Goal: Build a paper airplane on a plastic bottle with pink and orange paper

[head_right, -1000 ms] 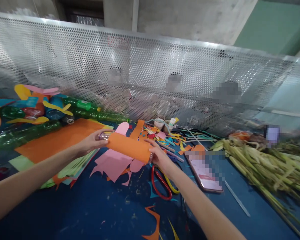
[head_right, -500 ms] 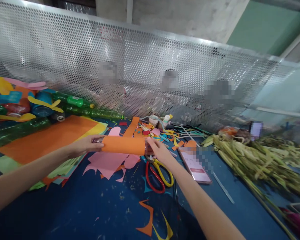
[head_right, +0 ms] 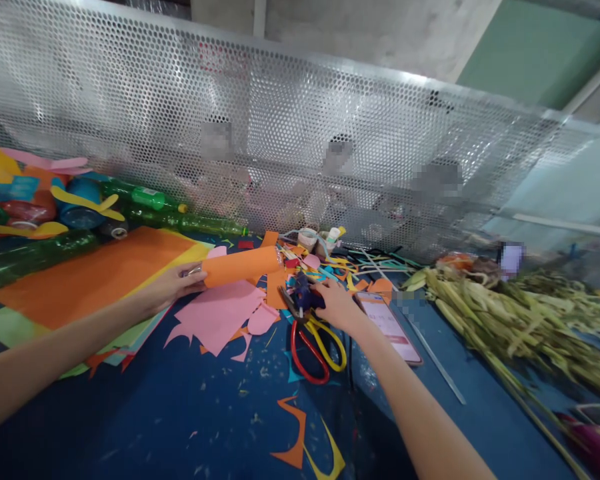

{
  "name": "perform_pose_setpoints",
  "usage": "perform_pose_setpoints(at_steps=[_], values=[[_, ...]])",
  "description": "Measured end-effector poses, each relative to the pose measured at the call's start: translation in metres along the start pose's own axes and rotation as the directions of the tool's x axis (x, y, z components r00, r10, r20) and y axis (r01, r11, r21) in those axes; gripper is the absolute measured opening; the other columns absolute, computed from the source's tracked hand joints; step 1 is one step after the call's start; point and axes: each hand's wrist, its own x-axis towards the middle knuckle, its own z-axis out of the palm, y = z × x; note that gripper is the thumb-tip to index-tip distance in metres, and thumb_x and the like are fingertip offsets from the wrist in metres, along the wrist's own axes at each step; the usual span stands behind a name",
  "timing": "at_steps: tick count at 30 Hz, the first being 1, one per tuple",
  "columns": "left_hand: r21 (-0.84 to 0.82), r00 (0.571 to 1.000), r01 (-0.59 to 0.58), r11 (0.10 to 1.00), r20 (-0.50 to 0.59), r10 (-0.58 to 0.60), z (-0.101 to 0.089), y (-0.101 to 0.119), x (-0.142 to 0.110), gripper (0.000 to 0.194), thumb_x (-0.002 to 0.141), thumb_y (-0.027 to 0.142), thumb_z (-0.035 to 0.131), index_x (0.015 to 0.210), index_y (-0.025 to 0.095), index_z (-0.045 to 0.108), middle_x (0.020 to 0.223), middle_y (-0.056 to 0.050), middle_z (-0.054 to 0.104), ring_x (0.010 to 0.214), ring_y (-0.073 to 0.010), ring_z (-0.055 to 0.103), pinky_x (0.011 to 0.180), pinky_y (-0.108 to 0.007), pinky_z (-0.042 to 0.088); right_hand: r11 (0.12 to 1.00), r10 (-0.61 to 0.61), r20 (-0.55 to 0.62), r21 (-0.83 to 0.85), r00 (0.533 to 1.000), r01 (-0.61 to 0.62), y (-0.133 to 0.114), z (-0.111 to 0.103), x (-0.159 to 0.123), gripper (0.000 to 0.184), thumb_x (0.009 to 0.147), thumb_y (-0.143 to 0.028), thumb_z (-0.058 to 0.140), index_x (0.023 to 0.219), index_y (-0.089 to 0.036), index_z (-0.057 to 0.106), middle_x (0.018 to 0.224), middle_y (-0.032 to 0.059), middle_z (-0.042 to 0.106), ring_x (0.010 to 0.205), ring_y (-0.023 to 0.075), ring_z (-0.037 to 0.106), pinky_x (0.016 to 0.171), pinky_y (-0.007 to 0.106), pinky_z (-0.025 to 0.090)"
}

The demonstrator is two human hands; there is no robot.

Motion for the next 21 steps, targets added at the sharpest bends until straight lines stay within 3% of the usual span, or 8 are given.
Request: perform_pose_setpoints(at_steps=[4,8,11,14,15,16,18,21], values=[[0.016,1.000,0.001,1.000,-0.004,-0.001,0.000,-0.001,-0.001,0.045,0.069,0.029,0.070,0.111,0.017,0.058,0.111,-0.008,0.061,0.090,-0.0176,0.061,0.087,-0.032,0.048,0.999,-0.001,-0.027,-0.040,1.000,0.000,-0.005,0.003,-0.002,0.044,0.060,-0.006,0.059,0.104,-0.010,0.058,0.101,0.0125,0.052,0.090,0.0227,0.054,0.082,0.033,0.041],[0.028,1.000,0.006,1.000,-0.016,-0.005,0.002,0.002,-0.003,0.043,0.069,0.031,0.070,0.108,0.016,0.060,0.106,-0.008,0.064,0.084,-0.0164,0.062,0.083,-0.030,0.050,0.997,0.049,-0.169,-0.054,0.984,-0.058,-0.015,0.000,-0.001,0.036,0.067,-0.009,0.055,0.102,-0.009,0.051,0.100,0.0147,0.049,0.088,0.0250,0.054,0.079,0.036,0.043],[0.010,1.000,0.013,1.000,-0.029,-0.013,0.002,0.001,-0.001,0.042,0.069,0.033,0.070,0.105,0.014,0.062,0.101,-0.009,0.065,0.083,-0.0162,0.063,0.081,-0.028,0.050,0.996,0.083,-0.369,0.021,0.926,-0.081,-0.029,-0.003,0.001,0.028,0.078,-0.019,0.048,0.104,-0.013,0.044,0.101,0.0149,0.049,0.095,0.0272,0.051,0.081,0.040,0.042],[-0.008,0.999,0.018,1.000,-0.048,-0.019,0.001,-0.001,0.001,0.042,0.068,0.036,0.071,0.102,0.012,0.063,0.097,-0.010,0.067,0.081,-0.0158,0.063,0.079,-0.027,0.051,0.961,0.124,-0.547,0.274,0.828,0.037,-0.054,-0.004,-0.004,0.025,0.082,-0.033,0.048,0.102,-0.017,0.044,0.092,0.0099,0.056,0.087,0.0254,0.056,0.078,0.042,0.045],[-0.011,0.998,0.021,1.000,-0.059,-0.021,0.000,-0.002,0.002,0.042,0.068,0.037,0.071,0.101,0.012,0.063,0.096,-0.010,0.067,0.080,-0.0157,0.063,0.078,-0.027,0.051,0.930,0.128,-0.541,0.357,0.831,0.090,-0.064,-0.003,-0.007,0.025,0.084,-0.035,0.047,0.102,-0.018,0.044,0.088,0.0085,0.058,0.083,0.0241,0.057,0.076,0.041,0.046],[-0.013,0.998,0.021,1.000,-0.066,-0.022,-0.001,-0.003,0.002,0.042,0.068,0.038,0.071,0.100,0.012,0.063,0.095,-0.010,0.067,0.080,-0.0157,0.063,0.077,-0.027,0.051,0.896,0.080,-0.495,0.417,0.865,0.156,-0.075,-0.001,-0.012,0.023,0.086,-0.035,0.043,0.101,-0.018,0.045,0.088,0.0085,0.059,0.082,0.0231,0.059,0.076,0.040,0.047],[-0.014,0.997,0.020,1.000,-0.074,-0.021,-0.002,-0.004,0.002,0.042,0.067,0.039,0.070,0.098,0.012,0.064,0.093,-0.010,0.068,0.079,-0.0163,0.064,0.076,-0.027,0.052,0.882,0.012,-0.456,0.424,0.890,0.206,-0.097,0.004,-0.023,0.022,0.087,-0.036,0.041,0.100,-0.020,0.049,0.089,0.0077,0.061,0.084,0.0220,0.060,0.076,0.038,0.049],[-0.009,0.995,0.029,1.000,-0.096,-0.030,0.001,-0.004,0.000,0.041,0.067,0.041,0.070,0.095,0.011,0.065,0.089,-0.010,0.069,0.078,-0.0174,0.064,0.073,-0.027,0.052,0.876,-0.108,-0.408,0.392,0.906,0.281,-0.125,0.015,-0.040,0.026,0.079,-0.040,0.055,0.097,-0.021,0.052,0.092,0.0070,0.061,0.086,0.0225,0.060,0.077,0.037,0.049]])
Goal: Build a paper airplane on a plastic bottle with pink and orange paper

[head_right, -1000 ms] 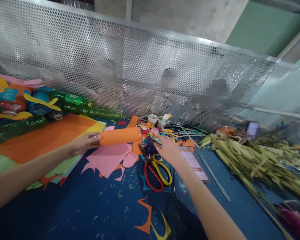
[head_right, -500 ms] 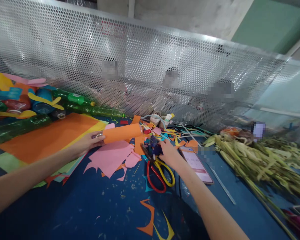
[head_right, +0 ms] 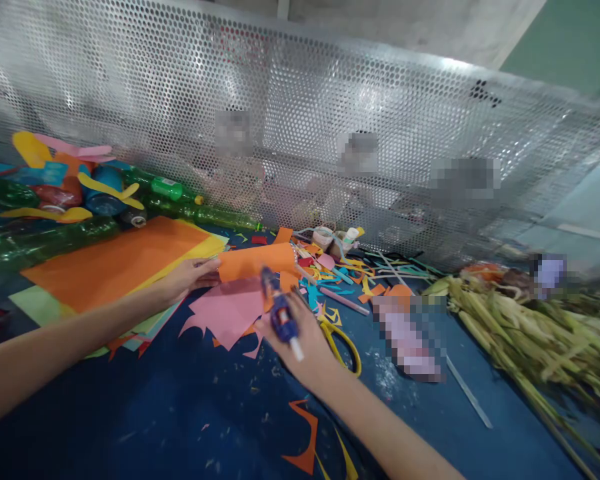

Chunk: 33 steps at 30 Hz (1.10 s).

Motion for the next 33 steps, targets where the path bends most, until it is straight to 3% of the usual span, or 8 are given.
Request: perform_pose_setpoints(at_steps=[3,5,9,15,21,27,33], values=[[-0.023,1.000,-0.004,1.000,0.007,0.005,0.009,-0.001,-0.006,0.041,0.068,0.041,0.069,0.096,0.011,0.065,0.087,-0.010,0.070,0.078,-0.0187,0.065,0.073,-0.028,0.051,0.985,-0.148,0.166,-0.064,0.975,0.161,-0.013,0.014,-0.013,0.019,0.082,-0.037,0.052,0.090,-0.019,0.050,0.087,0.0080,0.058,0.077,0.0214,0.059,0.068,0.034,0.051],[-0.043,0.999,-0.024,0.999,0.036,0.025,0.017,-0.002,-0.012,0.040,0.069,0.041,0.069,0.095,0.011,0.066,0.086,-0.010,0.070,0.076,-0.0188,0.065,0.073,-0.028,0.051,0.976,-0.156,0.246,-0.110,0.957,0.187,-0.016,0.020,-0.017,0.016,0.084,-0.034,0.049,0.087,-0.018,0.049,0.082,0.0073,0.055,0.073,0.0208,0.057,0.064,0.033,0.050],[-0.017,0.999,-0.024,1.000,0.036,0.025,0.028,-0.005,-0.021,0.040,0.069,0.041,0.069,0.094,0.010,0.066,0.083,-0.010,0.071,0.070,-0.0173,0.065,0.067,-0.026,0.052,0.965,-0.124,0.300,-0.184,0.946,0.185,-0.016,0.024,-0.019,0.014,0.085,-0.032,0.048,0.084,-0.018,0.046,0.080,0.0068,0.051,0.074,0.0216,0.056,0.063,0.034,0.049],[-0.090,1.000,0.009,0.996,0.008,-0.008,0.031,-0.004,-0.024,0.042,0.068,0.040,0.070,0.095,0.008,0.064,0.081,-0.011,0.071,0.070,-0.0177,0.066,0.069,-0.027,0.052,0.959,-0.080,0.291,-0.238,0.953,0.153,-0.016,0.027,-0.020,0.010,0.086,-0.029,0.044,0.082,-0.019,0.044,0.079,0.0048,0.049,0.070,0.0196,0.055,0.059,0.031,0.048],[-0.052,1.000,0.014,0.999,-0.017,-0.014,0.031,-0.005,-0.024,0.038,0.067,0.041,0.070,0.089,0.010,0.066,0.078,-0.009,0.071,0.069,-0.0168,0.066,0.069,-0.026,0.052,0.935,-0.139,0.247,-0.288,0.959,0.209,-0.018,0.029,-0.017,0.013,0.088,-0.030,0.040,0.079,-0.021,0.042,0.074,0.0036,0.048,0.066,0.0191,0.054,0.054,0.030,0.046],[-0.057,1.000,0.012,0.998,-0.007,-0.013,0.030,-0.006,-0.023,0.042,0.066,0.042,0.071,0.092,0.009,0.065,0.078,-0.010,0.071,0.072,-0.0202,0.066,0.071,-0.031,0.052,0.940,-0.079,0.246,-0.305,0.966,0.155,-0.018,0.029,-0.016,0.013,0.089,-0.031,0.039,0.082,-0.020,0.044,0.077,0.0055,0.051,0.070,0.0206,0.055,0.055,0.031,0.046],[-0.065,1.000,0.021,0.998,-0.014,-0.021,0.030,-0.003,-0.024,0.039,0.066,0.041,0.070,0.087,0.009,0.065,0.080,-0.011,0.071,0.072,-0.0194,0.066,0.075,-0.031,0.052,0.919,-0.119,0.186,-0.351,0.975,0.179,-0.016,0.026,-0.015,0.016,0.090,-0.029,0.037,0.077,-0.021,0.043,0.073,0.0051,0.050,0.066,0.0199,0.054,0.053,0.030,0.044]])
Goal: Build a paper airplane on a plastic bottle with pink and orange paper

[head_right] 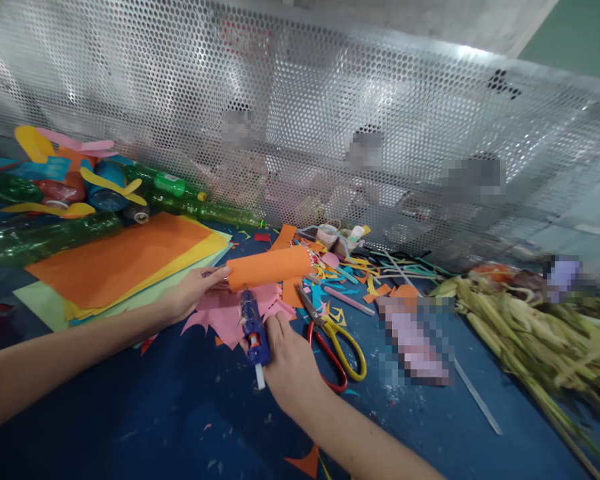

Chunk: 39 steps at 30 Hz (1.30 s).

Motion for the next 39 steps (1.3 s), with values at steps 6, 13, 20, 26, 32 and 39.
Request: perform_pose_setpoints(at_steps=[6,13,20,26,32,39], values=[[-0.005,1.000,-0.017,1.000,0.022,0.017,-0.001,-0.001,0.001,0.041,0.067,0.042,0.070,0.089,0.008,0.065,0.079,-0.011,0.071,0.072,-0.0197,0.066,0.075,-0.031,0.052,1.000,-0.008,0.015,-0.026,1.000,0.009,-0.001,-0.001,0.002,0.017,0.090,-0.030,0.035,0.078,-0.021,0.043,0.073,0.0049,0.051,0.066,0.0200,0.055,0.052,0.029,0.043],[0.050,1.000,-0.018,0.999,-0.004,0.018,0.001,-0.002,0.001,0.042,0.064,0.043,0.071,0.089,0.010,0.067,0.077,-0.009,0.071,0.070,-0.0190,0.066,0.071,-0.029,0.052,1.000,-0.014,0.063,-0.004,0.998,0.014,-0.006,0.003,0.001,0.016,0.089,-0.031,0.037,0.078,-0.021,0.041,0.073,0.0027,0.049,0.057,0.0174,0.052,0.048,0.028,0.039],[0.057,0.999,-0.020,0.998,-0.026,0.021,0.001,0.000,0.000,0.042,0.063,0.041,0.072,0.089,0.009,0.066,0.077,-0.010,0.071,0.070,-0.0206,0.066,0.072,-0.031,0.052,1.000,-0.015,0.059,0.007,0.998,0.015,-0.003,0.003,0.000,0.015,0.089,-0.030,0.037,0.079,-0.020,0.042,0.073,0.0038,0.050,0.062,0.0189,0.053,0.051,0.028,0.041],[0.034,1.000,-0.018,0.999,-0.017,0.019,0.001,0.000,0.000,0.041,0.064,0.041,0.072,0.088,0.009,0.066,0.077,-0.011,0.071,0.070,-0.0198,0.066,0.073,-0.032,0.052,0.999,0.051,0.063,0.009,0.997,-0.051,-0.001,-0.004,0.000,0.020,0.090,-0.032,0.036,0.076,-0.020,0.044,0.073,0.0045,0.051,0.064,0.0190,0.054,0.052,0.029,0.042],[0.025,1.000,-0.013,1.000,-0.024,0.013,0.000,0.000,0.000,0.041,0.065,0.041,0.071,0.087,0.008,0.065,0.078,-0.012,0.070,0.070,-0.0193,0.065,0.073,-0.032,0.052,0.999,-0.007,0.036,-0.048,0.999,0.008,0.003,-0.013,0.001,0.017,0.088,-0.026,0.040,0.076,-0.020,0.050,0.072,0.0057,0.051,0.066,0.0205,0.053,0.051,0.029,0.040],[0.033,0.999,-0.033,0.999,-0.027,0.034,-0.002,-0.003,0.001,0.042,0.066,0.043,0.070,0.088,0.008,0.065,0.082,-0.013,0.070,0.071,-0.0199,0.066,0.074,-0.032,0.053,0.971,-0.146,0.072,-0.181,0.987,0.157,0.006,-0.018,0.002,0.016,0.085,-0.016,0.040,0.079,-0.022,0.054,0.074,0.0069,0.053,0.072,0.0219,0.053,0.054,0.030,0.041]])
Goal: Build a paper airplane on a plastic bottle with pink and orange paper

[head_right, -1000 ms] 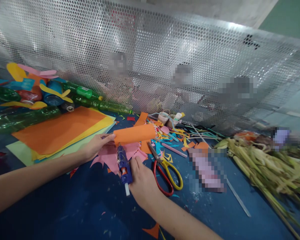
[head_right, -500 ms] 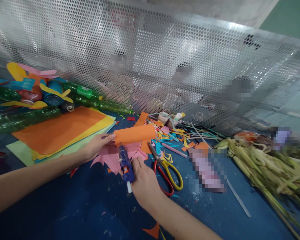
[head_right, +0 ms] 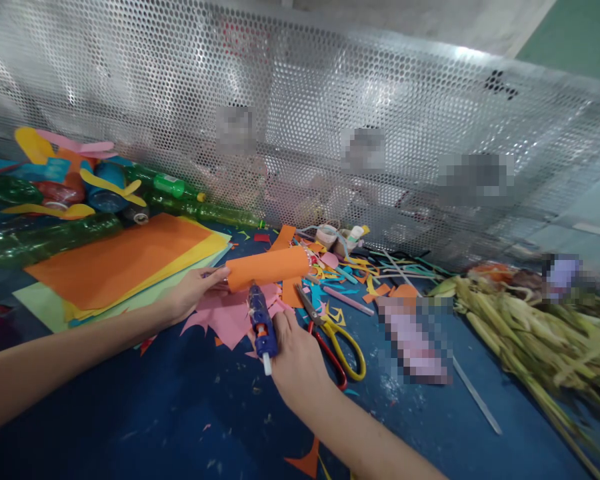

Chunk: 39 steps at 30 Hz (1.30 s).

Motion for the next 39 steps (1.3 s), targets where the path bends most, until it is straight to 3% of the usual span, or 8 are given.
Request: perform_pose_setpoints(at_steps=[4,8,15,18,23,28,34,39], values=[[-0.017,0.999,-0.030,0.999,0.040,0.030,-0.001,-0.001,0.001,0.042,0.067,0.042,0.070,0.089,0.007,0.065,0.084,-0.013,0.070,0.074,-0.0209,0.066,0.077,-0.033,0.052,0.971,0.145,0.041,0.185,0.989,-0.150,-0.005,0.004,0.000,0.015,0.088,-0.029,0.042,0.077,-0.020,0.047,0.073,0.0045,0.051,0.065,0.0183,0.054,0.051,0.028,0.042],[-0.020,0.999,-0.029,0.999,0.038,0.030,-0.001,-0.002,0.002,0.036,0.069,0.041,0.069,0.088,0.011,0.066,0.082,-0.010,0.071,0.074,-0.0197,0.066,0.076,-0.031,0.051,0.961,0.119,0.070,0.241,0.990,-0.133,0.001,-0.010,0.002,0.010,0.084,-0.028,0.045,0.081,-0.019,0.045,0.077,0.0045,0.051,0.064,0.0184,0.054,0.054,0.029,0.043],[-0.036,0.998,-0.015,0.999,-0.054,0.013,-0.004,-0.005,0.005,0.031,0.068,0.043,0.069,0.085,0.018,0.066,0.088,-0.007,0.070,0.082,-0.0207,0.065,0.079,-0.030,0.051,0.972,0.234,0.020,0.007,0.972,-0.234,0.072,-0.056,0.001,0.029,0.074,-0.010,0.043,0.102,-0.018,0.046,0.106,0.0130,0.047,0.081,0.0242,0.056,0.066,0.035,0.046],[-0.067,0.998,-0.012,0.998,-0.064,0.008,-0.005,-0.006,0.006,0.035,0.068,0.044,0.068,0.090,0.017,0.064,0.090,-0.007,0.070,0.083,-0.0213,0.065,0.081,-0.033,0.051,0.950,0.294,0.050,-0.125,0.955,-0.286,0.113,-0.047,-0.003,0.037,0.071,-0.010,0.050,0.107,-0.019,0.047,0.107,0.0129,0.046,0.084,0.0266,0.057,0.059,0.033,0.045],[-0.080,0.998,-0.026,0.996,-0.051,0.022,-0.004,-0.005,0.005,0.040,0.068,0.043,0.068,0.095,0.014,0.063,0.093,-0.009,0.069,0.083,-0.0203,0.065,0.081,-0.032,0.051,0.937,0.346,0.168,-0.121,0.923,-0.329,0.154,0.000,-0.010,0.040,0.070,-0.004,0.049,0.108,-0.015,0.049,0.110,0.0152,0.043,0.083,0.0249,0.058,0.070,0.036,0.046],[-0.084,0.998,-0.027,0.996,-0.056,0.022,-0.003,-0.005,0.005,0.037,0.068,0.042,0.069,0.093,0.014,0.064,0.091,-0.009,0.069,0.079,-0.0180,0.065,0.078,-0.030,0.051,0.957,0.291,0.215,-0.071,0.932,-0.283,0.158,0.023,-0.015,0.040,0.068,-0.011,0.054,0.108,-0.012,0.051,0.108,0.0143,0.046,0.097,0.0249,0.054,0.085,0.035,0.043],[-0.087,0.998,-0.023,0.996,-0.064,0.017,-0.004,-0.006,0.005,0.034,0.067,0.041,0.069,0.089,0.015,0.065,0.087,-0.007,0.070,0.077,-0.0180,0.065,0.077,-0.030,0.051,0.961,0.277,0.252,-0.066,0.927,-0.269,0.156,0.008,-0.013,0.034,0.068,-0.014,0.055,0.101,-0.010,0.059,0.101,0.0141,0.058,0.092,0.0232,0.057,0.084,0.031,0.043],[-0.083,0.999,-0.015,0.996,-0.054,0.010,-0.003,-0.005,0.004,0.035,0.067,0.041,0.069,0.090,0.015,0.064,0.088,-0.007,0.069,0.077,-0.0176,0.065,0.076,-0.029,0.051,0.950,0.311,0.092,-0.049,0.946,-0.307,0.115,0.004,0.002,0.017,0.084,-0.026,0.045,0.084,-0.018,0.060,0.086,0.0089,0.062,0.085,0.0233,0.056,0.079,0.035,0.041]])
